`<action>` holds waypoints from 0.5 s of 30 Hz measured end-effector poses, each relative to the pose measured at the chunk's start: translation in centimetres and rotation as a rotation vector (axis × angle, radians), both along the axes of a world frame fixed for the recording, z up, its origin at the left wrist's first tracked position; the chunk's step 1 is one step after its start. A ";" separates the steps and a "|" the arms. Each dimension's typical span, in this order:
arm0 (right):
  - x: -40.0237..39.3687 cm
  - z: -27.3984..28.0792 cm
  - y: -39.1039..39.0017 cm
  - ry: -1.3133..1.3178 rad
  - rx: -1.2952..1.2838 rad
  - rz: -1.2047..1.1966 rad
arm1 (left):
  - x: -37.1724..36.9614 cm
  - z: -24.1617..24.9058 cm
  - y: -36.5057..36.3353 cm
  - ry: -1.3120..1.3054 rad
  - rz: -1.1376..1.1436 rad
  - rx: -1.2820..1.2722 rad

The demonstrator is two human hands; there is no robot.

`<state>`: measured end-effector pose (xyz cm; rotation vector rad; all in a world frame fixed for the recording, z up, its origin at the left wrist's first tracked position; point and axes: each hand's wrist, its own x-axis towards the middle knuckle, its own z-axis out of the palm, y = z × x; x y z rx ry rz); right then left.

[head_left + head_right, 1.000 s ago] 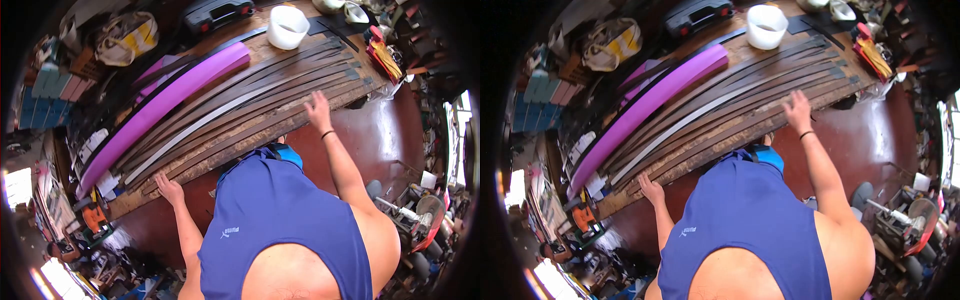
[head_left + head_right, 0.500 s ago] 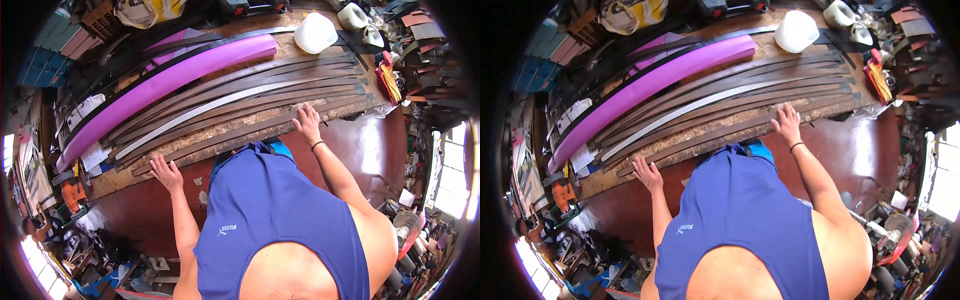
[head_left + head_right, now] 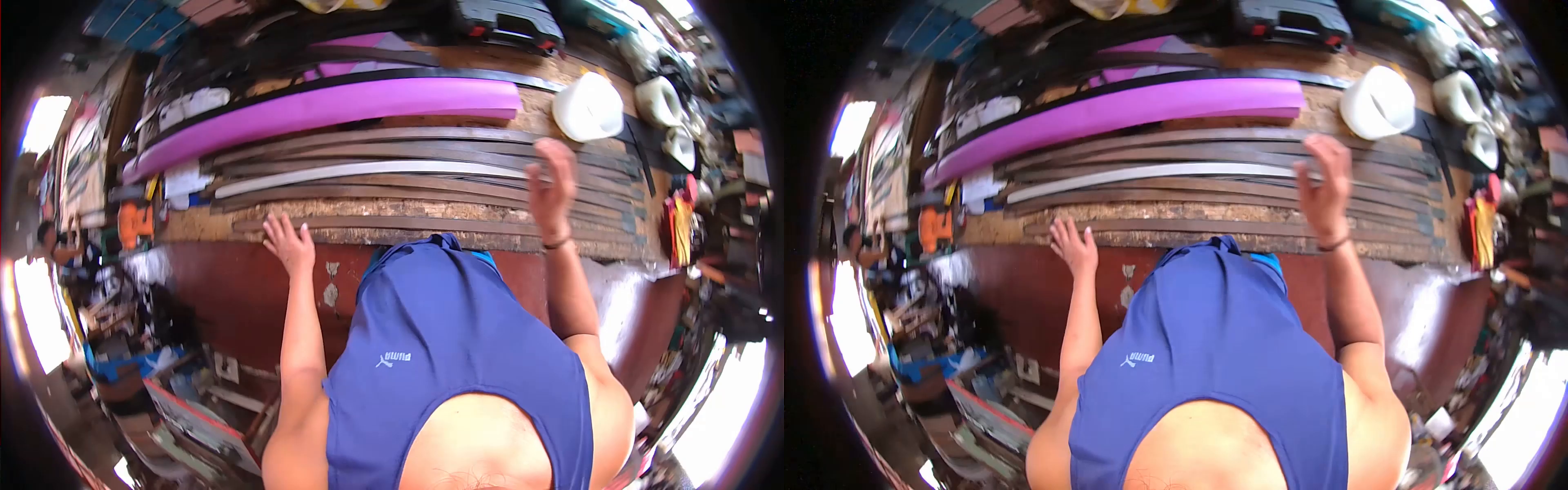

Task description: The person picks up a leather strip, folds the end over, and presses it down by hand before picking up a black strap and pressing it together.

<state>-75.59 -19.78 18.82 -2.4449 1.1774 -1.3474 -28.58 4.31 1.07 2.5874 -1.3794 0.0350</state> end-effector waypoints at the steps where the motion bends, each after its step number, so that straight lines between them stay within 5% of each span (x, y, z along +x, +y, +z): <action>1: -0.9 3.2 -1.5 0.015 -0.150 -0.027 | -1.4 0.6 -0.3 -0.002 0.029 0.021; 2: -0.9 5.2 -2.2 -0.323 -0.191 -0.022 | -2.8 1.0 -0.5 0.025 0.049 0.034; 3: -6.0 5.5 -1.9 0.160 -0.458 -0.342 | -3.9 0.5 -0.3 0.016 0.040 0.039; 5: 0.6 17.8 -3.7 -0.621 -0.853 0.176 | -6.0 0.6 -0.1 0.067 0.026 0.057; 7: 5.4 28.2 -0.7 -0.928 -1.428 0.670 | -7.3 0.5 0.4 0.097 -0.010 0.009; 9: 4.3 30.4 2.1 -0.782 -1.508 0.505 | -7.9 1.0 0.9 0.150 0.027 0.009; 12: 2.0 30.3 4.0 -0.398 -1.225 0.546 | -7.3 1.8 1.9 0.176 0.109 0.053; 15: 3.3 29.6 4.8 -0.368 -1.056 0.509 | -5.3 2.4 1.2 0.168 0.157 0.018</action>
